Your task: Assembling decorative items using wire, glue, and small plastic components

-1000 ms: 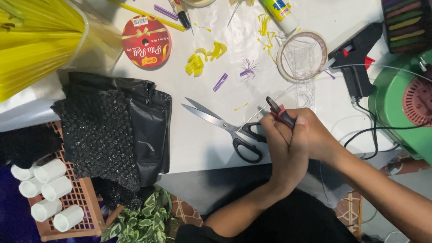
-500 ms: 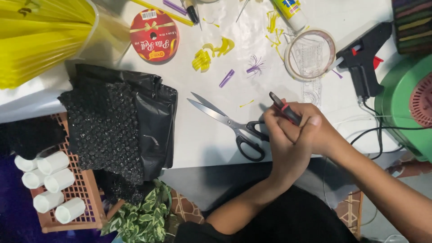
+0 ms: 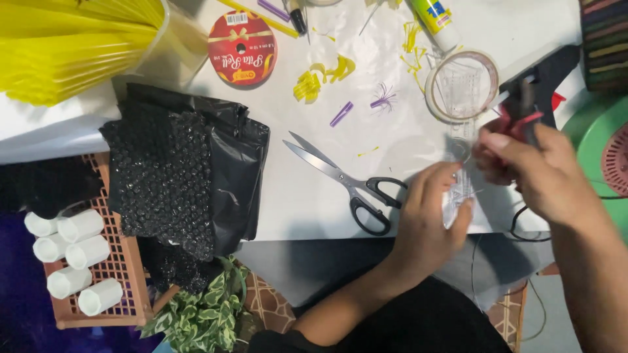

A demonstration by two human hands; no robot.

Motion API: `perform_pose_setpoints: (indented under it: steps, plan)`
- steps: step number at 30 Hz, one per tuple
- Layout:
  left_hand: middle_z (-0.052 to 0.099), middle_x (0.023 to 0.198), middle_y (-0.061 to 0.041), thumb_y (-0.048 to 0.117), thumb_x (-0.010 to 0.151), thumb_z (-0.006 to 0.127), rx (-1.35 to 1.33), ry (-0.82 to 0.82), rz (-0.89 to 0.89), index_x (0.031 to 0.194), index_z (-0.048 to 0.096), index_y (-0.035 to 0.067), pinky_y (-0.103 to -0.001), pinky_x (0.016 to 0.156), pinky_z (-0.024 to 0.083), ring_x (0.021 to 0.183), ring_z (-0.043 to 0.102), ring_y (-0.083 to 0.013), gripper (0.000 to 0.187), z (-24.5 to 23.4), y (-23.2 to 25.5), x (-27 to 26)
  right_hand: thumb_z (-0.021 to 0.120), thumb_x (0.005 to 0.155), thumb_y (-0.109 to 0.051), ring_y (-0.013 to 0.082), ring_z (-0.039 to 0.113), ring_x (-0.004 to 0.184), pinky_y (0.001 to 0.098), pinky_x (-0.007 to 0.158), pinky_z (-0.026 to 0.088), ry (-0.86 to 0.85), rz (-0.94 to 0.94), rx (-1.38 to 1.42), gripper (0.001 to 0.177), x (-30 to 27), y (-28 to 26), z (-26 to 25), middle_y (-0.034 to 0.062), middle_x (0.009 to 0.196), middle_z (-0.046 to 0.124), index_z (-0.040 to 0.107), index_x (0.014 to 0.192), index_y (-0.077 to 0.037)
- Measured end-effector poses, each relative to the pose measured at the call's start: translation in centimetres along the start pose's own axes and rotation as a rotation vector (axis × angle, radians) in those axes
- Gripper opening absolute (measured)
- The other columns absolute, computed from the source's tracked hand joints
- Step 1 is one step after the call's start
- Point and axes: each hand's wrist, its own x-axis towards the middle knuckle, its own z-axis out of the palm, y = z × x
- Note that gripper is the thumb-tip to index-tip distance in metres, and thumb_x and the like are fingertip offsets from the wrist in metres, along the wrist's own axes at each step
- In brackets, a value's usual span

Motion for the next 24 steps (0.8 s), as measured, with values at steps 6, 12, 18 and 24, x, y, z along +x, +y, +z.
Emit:
perform_pose_setpoints:
  steps: [6,12,18,24]
  plan:
    - [0.065,0.122,-0.016,0.009,0.089,0.074,0.284,-0.139,0.174,0.129,0.058,-0.002,-0.041,0.101,0.050,0.109,0.061,-0.0347,0.044,-0.5,-2.0,0.5,0.052,0.106,-0.023,0.0218,0.050,0.079,0.0282,0.061,0.038,0.034,-0.129,-0.031,0.023,-2.4,-2.0,-2.1,0.0122,0.084,0.044,0.052,0.106,0.000]
    - [0.067,0.089,-0.011,-0.005,0.099,0.064,0.320,-0.128,0.260,0.109,0.069,0.002,-0.041,0.074,0.053,0.080,0.063,-0.0305,0.014,0.8,-3.7,-0.1,0.058,0.109,-0.011,0.0222,0.054,0.074,0.0310,0.064,0.047,0.067,-0.156,-0.147,0.021,-4.6,-2.1,-2.9,0.0144,0.084,0.054,0.053,0.096,0.004]
    - [0.077,0.103,-0.008,0.008,0.098,0.074,0.098,-0.098,0.199,0.107,0.074,0.004,-0.036,0.082,0.061,0.093,0.075,-0.0245,0.010,-0.3,-4.6,-0.6,0.083,0.094,-0.012,0.0098,0.044,0.072,0.0253,0.071,0.041,0.154,-0.269,-0.657,0.032,-6.1,-1.6,-2.1,-0.0012,0.078,0.051,0.052,0.089,-0.006]
    - [0.075,0.095,-0.012,-0.001,0.096,0.074,-0.063,-0.026,0.202,0.105,0.073,0.000,-0.029,0.074,0.059,0.083,0.071,-0.0200,0.009,-4.6,0.0,0.2,0.056,0.067,0.021,0.0251,0.061,0.093,0.0357,0.087,0.043,0.021,-0.766,-0.860,0.041,-6.4,-1.0,-2.0,0.0076,0.109,0.072,0.065,0.101,-0.001]
